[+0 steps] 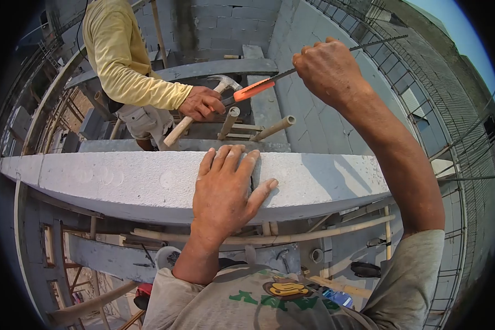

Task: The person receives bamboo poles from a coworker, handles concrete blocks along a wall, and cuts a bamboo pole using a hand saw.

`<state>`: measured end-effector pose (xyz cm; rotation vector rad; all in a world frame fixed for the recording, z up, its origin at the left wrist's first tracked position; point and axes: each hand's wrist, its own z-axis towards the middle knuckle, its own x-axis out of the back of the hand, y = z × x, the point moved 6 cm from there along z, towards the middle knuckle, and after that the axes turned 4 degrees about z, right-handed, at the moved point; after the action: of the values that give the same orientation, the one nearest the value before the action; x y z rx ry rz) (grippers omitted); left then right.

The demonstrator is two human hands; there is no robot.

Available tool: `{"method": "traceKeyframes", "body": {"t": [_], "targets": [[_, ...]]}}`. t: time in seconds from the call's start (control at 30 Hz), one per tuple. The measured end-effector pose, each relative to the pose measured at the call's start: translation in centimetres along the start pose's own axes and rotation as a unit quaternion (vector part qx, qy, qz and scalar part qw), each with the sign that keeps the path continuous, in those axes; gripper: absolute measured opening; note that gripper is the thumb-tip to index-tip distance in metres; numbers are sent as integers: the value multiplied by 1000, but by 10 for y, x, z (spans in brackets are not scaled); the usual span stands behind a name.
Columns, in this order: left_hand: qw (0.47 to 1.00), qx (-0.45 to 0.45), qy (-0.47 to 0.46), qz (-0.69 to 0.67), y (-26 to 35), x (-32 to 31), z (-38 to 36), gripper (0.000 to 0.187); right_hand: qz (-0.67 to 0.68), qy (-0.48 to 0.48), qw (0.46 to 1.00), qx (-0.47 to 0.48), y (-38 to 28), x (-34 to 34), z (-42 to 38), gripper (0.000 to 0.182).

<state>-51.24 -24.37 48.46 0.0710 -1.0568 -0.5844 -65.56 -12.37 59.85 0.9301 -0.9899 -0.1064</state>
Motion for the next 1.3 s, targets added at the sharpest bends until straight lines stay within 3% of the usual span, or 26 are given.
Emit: {"method": "traceKeyframes", "body": {"t": [0.27, 0.47, 0.57, 0.63, 0.77, 0.87, 0.9, 1.0, 1.13, 1.2, 1.23, 1.27, 1.3], "targets": [[996, -18, 75, -43, 3, 12, -5, 52, -45, 109, 992, -50, 30, 43, -84, 14], [973, -18, 179, -142, 3, 19, -12, 50, 9, 111, 968, -226, 58, 64, -211, 8], [928, -17, 200, -313, 44, 18, -14, 66, 131, 163, 921, -330, 48, 60, -293, 3], [876, -61, 185, -442, 86, 8, -14, 76, 240, 187, 865, -400, 22, 48, -350, 4], [816, -141, -42, -558, 148, -68, 3, 83, 432, 214, 694, -534, -63, 34, -438, 6], [673, -149, -226, -688, 225, -94, -32, 85, 481, 242, 580, -612, -129, 27, -485, 11], [647, -129, -282, -697, 232, -113, -41, 77, 484, 260, 545, -633, -147, 26, -503, 13], [619, -173, -356, -678, 284, -144, -77, 67, 504, 194, 462, -703, -202, 12, -551, 21], [594, -342, -473, -554, 344, -173, -135, 43, 496, 225, 351, -762, -276, 7, -609, 38], [580, -416, -501, -489, 380, -149, -187, 31, 441, 231, 308, -811, -314, 14, -638, 48], [569, -470, -499, -454, 392, -142, -211, 30, 438, 206, 255, -837, -335, 20, -655, 51], [555, -522, -494, -418, 398, -138, -231, 28, 428, 287, 168, -840, -352, 33, -666, 50], [521, -543, -548, -365, 402, -149, -252, 31, 406, 364, 88, -834, -367, 49, -677, 50]]}}
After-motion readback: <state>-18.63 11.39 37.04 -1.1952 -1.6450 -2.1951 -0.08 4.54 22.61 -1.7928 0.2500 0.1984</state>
